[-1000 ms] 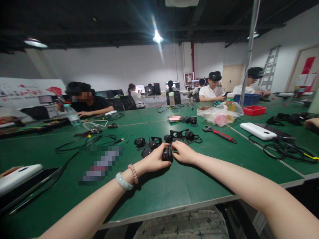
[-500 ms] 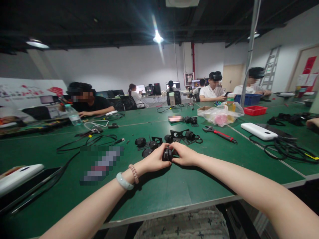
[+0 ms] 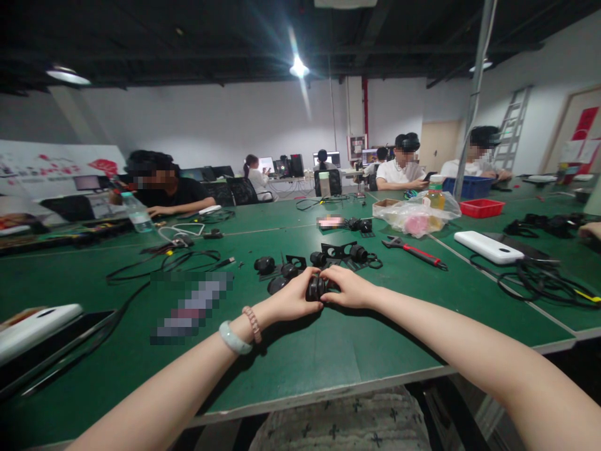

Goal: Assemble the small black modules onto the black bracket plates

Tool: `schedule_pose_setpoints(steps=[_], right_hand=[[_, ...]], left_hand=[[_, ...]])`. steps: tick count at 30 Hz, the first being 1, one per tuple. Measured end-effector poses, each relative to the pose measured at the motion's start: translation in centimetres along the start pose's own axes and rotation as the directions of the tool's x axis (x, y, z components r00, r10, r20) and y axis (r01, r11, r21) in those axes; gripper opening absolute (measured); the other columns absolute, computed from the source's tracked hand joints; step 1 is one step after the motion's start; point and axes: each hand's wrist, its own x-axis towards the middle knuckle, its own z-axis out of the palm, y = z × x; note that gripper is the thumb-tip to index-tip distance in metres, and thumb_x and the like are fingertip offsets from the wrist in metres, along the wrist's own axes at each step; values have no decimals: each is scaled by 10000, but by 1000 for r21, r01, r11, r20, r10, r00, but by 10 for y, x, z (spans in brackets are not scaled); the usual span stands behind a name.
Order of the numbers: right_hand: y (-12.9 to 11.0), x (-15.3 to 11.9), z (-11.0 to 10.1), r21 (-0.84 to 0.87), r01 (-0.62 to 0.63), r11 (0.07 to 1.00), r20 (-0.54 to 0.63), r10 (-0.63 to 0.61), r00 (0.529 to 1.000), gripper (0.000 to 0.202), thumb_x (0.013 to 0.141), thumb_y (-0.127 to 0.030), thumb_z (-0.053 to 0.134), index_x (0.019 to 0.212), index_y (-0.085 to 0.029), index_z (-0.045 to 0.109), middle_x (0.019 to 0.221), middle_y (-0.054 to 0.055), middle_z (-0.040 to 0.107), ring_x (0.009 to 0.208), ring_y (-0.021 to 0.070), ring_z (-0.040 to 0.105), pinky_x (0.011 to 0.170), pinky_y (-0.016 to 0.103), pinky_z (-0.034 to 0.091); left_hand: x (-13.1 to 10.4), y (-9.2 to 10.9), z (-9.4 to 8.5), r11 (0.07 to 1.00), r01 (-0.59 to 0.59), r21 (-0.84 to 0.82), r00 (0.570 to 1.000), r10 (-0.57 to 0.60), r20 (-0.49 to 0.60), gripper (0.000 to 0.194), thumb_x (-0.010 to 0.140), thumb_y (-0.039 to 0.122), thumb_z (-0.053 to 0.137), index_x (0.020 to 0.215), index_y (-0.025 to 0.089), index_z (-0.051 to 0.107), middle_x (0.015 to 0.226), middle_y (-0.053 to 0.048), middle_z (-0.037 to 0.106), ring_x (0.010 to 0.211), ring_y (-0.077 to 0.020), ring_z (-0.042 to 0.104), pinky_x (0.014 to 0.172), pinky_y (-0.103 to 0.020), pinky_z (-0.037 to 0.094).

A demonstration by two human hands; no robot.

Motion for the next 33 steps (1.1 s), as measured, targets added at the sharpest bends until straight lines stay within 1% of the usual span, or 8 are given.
schedule_pose_setpoints(steps=[6, 12, 20, 25, 33], right_hand=[[3, 0, 0, -1, 1, 1000, 7, -1, 1000, 382, 723, -356, 560, 1045, -156, 516, 889, 67, 515, 818, 161, 486, 744, 298, 405], [3, 0, 0, 3, -8, 1000, 18, 8, 1000, 316, 748, -335, 533, 1008, -156, 539, 881, 65, 518, 822, 159, 488, 746, 296, 406], [5, 1, 3, -24, -15, 1000, 30, 15, 999, 251, 807, -331, 445, 935, -150, 565, 894, 74, 523, 844, 157, 490, 768, 305, 413], [6, 2, 5, -46, -11, 999, 40, 13, 999, 275, 840, -330, 381, 920, -142, 565, 887, 79, 531, 847, 156, 488, 772, 302, 414], [5, 2, 6, -80, -14, 997, 43, 17, 999, 281, 848, -333, 360, 920, -144, 555, 886, 77, 532, 838, 154, 489, 762, 298, 415]], left_hand=[[-1, 0, 0, 1000, 1, 6, 1000, -1, 0, 570, 599, 232, 587, 1110, 177, 340, 996, -49, 511, 888, -198, 519, 774, -309, 418], [-1, 2, -1, 1000, 13, -1, 1000, -13, -3, 567, 592, 223, 584, 1105, 171, 348, 1011, -58, 510, 906, -209, 518, 787, -320, 415], [-1, 2, -1, 1000, 31, 0, 1000, -31, 4, 596, 584, 211, 586, 1124, 171, 339, 1024, -63, 515, 926, -216, 515, 801, -322, 412], [0, 1, 1, 1000, 24, 8, 1000, -24, -4, 599, 582, 207, 584, 1129, 168, 343, 1021, -65, 517, 921, -213, 515, 800, -322, 410], [0, -1, 2, 1000, 12, 22, 1000, -12, -10, 597, 580, 216, 591, 1125, 171, 351, 1019, -62, 513, 917, -207, 514, 792, -315, 412]])
